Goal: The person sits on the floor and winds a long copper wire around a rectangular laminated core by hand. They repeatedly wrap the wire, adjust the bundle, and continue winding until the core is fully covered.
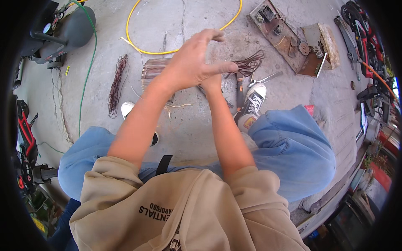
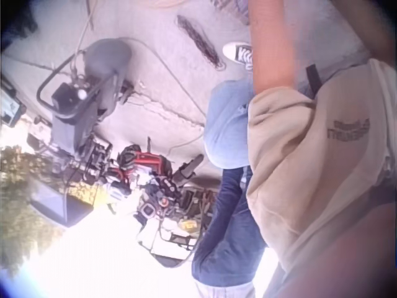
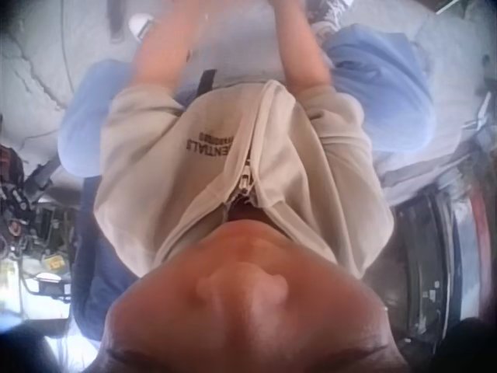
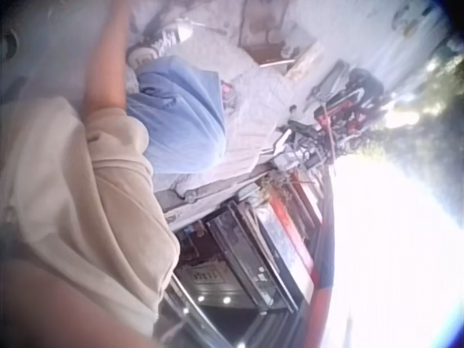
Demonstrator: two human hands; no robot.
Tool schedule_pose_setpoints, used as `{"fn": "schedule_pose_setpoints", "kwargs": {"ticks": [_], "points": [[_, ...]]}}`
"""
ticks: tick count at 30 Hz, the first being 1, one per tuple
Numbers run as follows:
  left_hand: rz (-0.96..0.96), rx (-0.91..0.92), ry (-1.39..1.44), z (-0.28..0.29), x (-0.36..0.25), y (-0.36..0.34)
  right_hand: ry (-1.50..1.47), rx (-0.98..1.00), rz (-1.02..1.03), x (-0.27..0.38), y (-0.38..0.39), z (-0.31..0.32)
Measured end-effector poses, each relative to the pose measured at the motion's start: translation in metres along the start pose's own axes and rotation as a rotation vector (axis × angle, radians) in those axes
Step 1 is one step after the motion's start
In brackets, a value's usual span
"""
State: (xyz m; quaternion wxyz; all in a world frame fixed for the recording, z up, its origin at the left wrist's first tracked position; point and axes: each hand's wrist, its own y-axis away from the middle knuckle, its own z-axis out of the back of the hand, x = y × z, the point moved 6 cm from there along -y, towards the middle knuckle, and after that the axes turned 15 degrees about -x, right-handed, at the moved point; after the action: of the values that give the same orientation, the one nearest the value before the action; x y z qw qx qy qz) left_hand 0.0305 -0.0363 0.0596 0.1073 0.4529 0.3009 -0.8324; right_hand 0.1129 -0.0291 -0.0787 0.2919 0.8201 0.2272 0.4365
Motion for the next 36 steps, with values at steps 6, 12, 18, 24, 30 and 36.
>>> {"fn": "schedule_pose_setpoints", "kwargs": {"ticks": [6, 12, 18, 24, 30, 36], "points": [[0.950, -0.603, 0.438, 0.150, 0.197, 0.051, 0.544, -0.036, 0.020, -0.043, -0.047, 0.058], [1.277, -0.137, 0.654, 0.106, 0.267, 0.170, 0.347, -0.061, -0.124, -0.069, -0.050, 0.068], [1.247, -0.086, 0.691, 0.080, 0.267, 0.193, 0.231, -0.022, -0.291, -0.123, -0.046, 0.048], [1.049, -0.264, 0.187, 0.086, 0.306, 0.205, 0.333, 0.036, -0.324, -0.112, -0.036, 0.033], [1.015, -0.486, 0.121, 0.096, 0.305, 0.204, 0.229, -0.209, -0.188, -0.060, -0.069, 0.085], [1.483, -0.771, 0.820, 0.082, 0.299, 0.224, 0.219, -0.254, -0.325, -0.116, -0.048, 0.069]]}}
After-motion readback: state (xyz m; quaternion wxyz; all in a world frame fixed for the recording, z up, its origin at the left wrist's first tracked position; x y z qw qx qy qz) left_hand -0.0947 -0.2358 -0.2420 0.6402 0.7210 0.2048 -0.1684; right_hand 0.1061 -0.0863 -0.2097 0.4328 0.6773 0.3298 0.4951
